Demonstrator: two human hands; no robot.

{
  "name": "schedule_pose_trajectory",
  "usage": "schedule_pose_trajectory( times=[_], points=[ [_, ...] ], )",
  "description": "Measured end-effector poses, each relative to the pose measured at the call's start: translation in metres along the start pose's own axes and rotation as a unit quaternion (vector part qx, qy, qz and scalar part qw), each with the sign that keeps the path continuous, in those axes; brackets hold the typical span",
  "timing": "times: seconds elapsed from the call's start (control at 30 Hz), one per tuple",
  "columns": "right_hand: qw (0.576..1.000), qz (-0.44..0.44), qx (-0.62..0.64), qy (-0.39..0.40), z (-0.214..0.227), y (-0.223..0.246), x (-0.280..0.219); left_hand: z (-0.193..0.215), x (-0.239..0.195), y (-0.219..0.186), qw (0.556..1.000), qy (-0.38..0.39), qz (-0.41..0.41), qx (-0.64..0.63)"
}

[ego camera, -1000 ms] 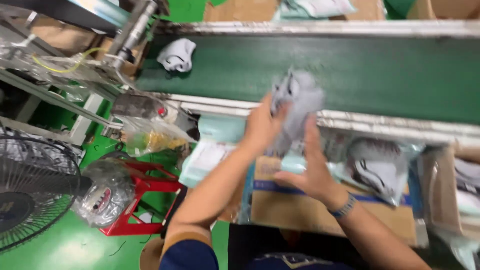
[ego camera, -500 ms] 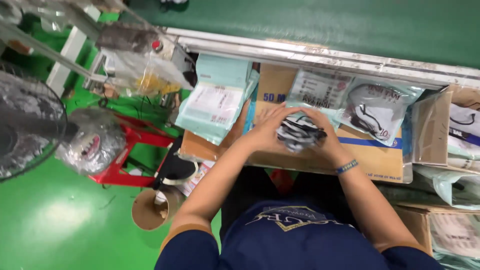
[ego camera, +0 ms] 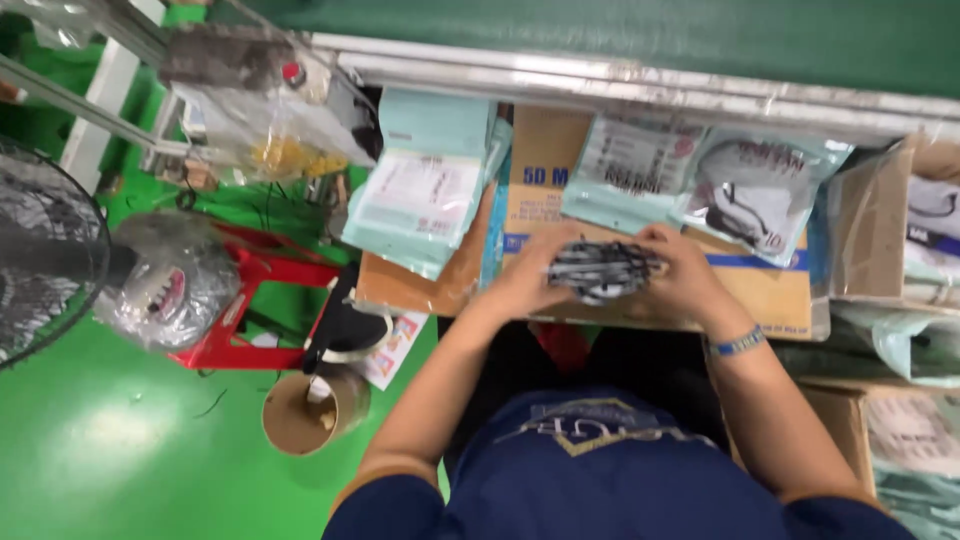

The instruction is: The recorder is taking face masks from a conveyor belt or workstation and placing them into individual plastic packaging bags.

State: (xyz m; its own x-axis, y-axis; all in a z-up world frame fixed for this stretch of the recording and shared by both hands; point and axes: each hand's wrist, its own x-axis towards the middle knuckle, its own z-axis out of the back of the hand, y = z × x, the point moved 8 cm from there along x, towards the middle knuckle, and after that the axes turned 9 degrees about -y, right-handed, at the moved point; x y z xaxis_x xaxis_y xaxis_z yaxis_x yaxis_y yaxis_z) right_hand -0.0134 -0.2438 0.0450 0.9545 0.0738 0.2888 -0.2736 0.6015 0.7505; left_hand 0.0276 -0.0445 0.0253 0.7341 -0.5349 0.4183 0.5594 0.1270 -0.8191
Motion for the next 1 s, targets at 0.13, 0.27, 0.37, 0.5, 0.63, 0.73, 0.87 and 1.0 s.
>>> schedule_pose_trajectory(
  times=[0.13, 0.27, 0.37, 0.5, 0.63, 0.73, 0.87, 1.0],
  points=[
    [0.997, -0.024, 0.07, -0.018, -0.014, -0.011, 0.003, 0.008, 0.006, -0.011, 0.998, -0.027, 0.004, 0.063],
    [0.999, 0.012, -0.031, 0.033, -0.024, -0.001, 0.001, -0.002, 0.005, -0.022, 0.997, -0.038, 0.001, 0.061],
    [0.995, 0.057, -0.068, 0.044, -0.009, 0.034, 0.023, -0.001, 0.019, -0.028, 0.994, -0.05, -0.023, 0.097],
    [0.994, 0.02, -0.086, 0.07, -0.005, 0.039, 0.005, -0.009, 0.006, -0.015, 0.994, -0.026, -0.003, 0.111],
    [0.996, 0.064, -0.057, 0.039, 0.023, 0.052, 0.002, 0.002, 0.02, -0.023, 0.996, -0.023, -0.037, 0.08],
    [0.991, -0.075, 0.057, -0.091, 0.069, 0.028, 0.004, 0.0, 0.004, 0.009, 0.999, -0.023, 0.044, 0.004],
    [0.938, -0.034, 0.248, -0.24, 0.142, 0.078, -0.003, -0.018, -0.027, 0.065, 0.96, 0.014, 0.201, -0.194],
    [0.998, -0.02, 0.05, -0.038, 0.089, 0.115, 0.021, 0.005, -0.007, 0.016, 0.961, 0.007, 0.172, -0.215]
  ],
)
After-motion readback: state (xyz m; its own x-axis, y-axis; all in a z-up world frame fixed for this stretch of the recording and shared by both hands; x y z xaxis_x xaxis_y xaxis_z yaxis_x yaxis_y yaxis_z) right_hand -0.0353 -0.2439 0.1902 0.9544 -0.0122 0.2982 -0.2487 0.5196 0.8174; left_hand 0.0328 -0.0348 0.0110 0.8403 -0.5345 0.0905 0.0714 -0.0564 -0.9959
